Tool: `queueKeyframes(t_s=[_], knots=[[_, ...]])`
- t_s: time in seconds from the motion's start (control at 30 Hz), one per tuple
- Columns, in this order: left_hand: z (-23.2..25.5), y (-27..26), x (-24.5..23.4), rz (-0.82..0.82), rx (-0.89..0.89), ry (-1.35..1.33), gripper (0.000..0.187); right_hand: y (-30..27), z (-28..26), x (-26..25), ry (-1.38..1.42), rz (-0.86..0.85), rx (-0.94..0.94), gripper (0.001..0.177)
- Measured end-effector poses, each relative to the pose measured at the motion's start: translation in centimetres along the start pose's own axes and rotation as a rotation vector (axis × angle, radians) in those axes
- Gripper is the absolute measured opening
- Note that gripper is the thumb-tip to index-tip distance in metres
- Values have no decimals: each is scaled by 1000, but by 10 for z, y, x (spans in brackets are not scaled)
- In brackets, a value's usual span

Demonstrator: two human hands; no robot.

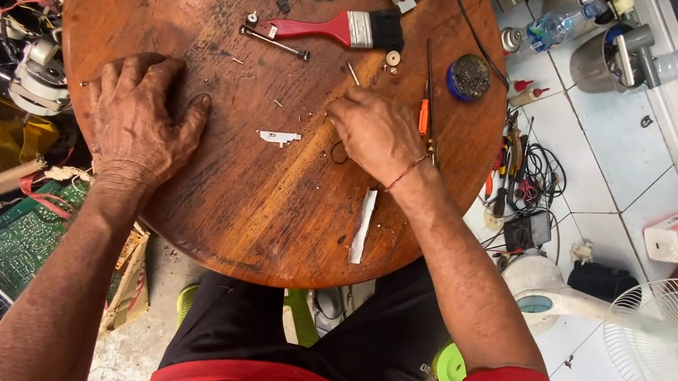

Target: Inspecting and soldering components on a circuit board at a workbench.

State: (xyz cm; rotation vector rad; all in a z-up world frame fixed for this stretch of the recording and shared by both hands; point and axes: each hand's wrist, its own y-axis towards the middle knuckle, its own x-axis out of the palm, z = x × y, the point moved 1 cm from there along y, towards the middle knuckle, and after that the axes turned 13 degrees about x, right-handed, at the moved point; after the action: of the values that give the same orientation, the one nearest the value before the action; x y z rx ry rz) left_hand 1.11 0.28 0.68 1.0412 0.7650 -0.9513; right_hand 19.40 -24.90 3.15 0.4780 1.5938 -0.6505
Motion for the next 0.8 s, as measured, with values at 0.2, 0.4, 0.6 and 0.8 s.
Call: queueKeyframes(t_s=[0.2,0.4,0.6,0.8], knots=[[-2,-3,6,-6,-69,-7,51,4,-15,-14,-7,98,-5,8],[1,-3,1,29,-51,-31,50,8,-13,-3,105,25,19,18],[2,-3,1,27,-57,-21,49,6,-23,-19,286,11,17,15],[7,-2,-4,54,-37,-5,46,6,-18,-8,230,9,17,15]])
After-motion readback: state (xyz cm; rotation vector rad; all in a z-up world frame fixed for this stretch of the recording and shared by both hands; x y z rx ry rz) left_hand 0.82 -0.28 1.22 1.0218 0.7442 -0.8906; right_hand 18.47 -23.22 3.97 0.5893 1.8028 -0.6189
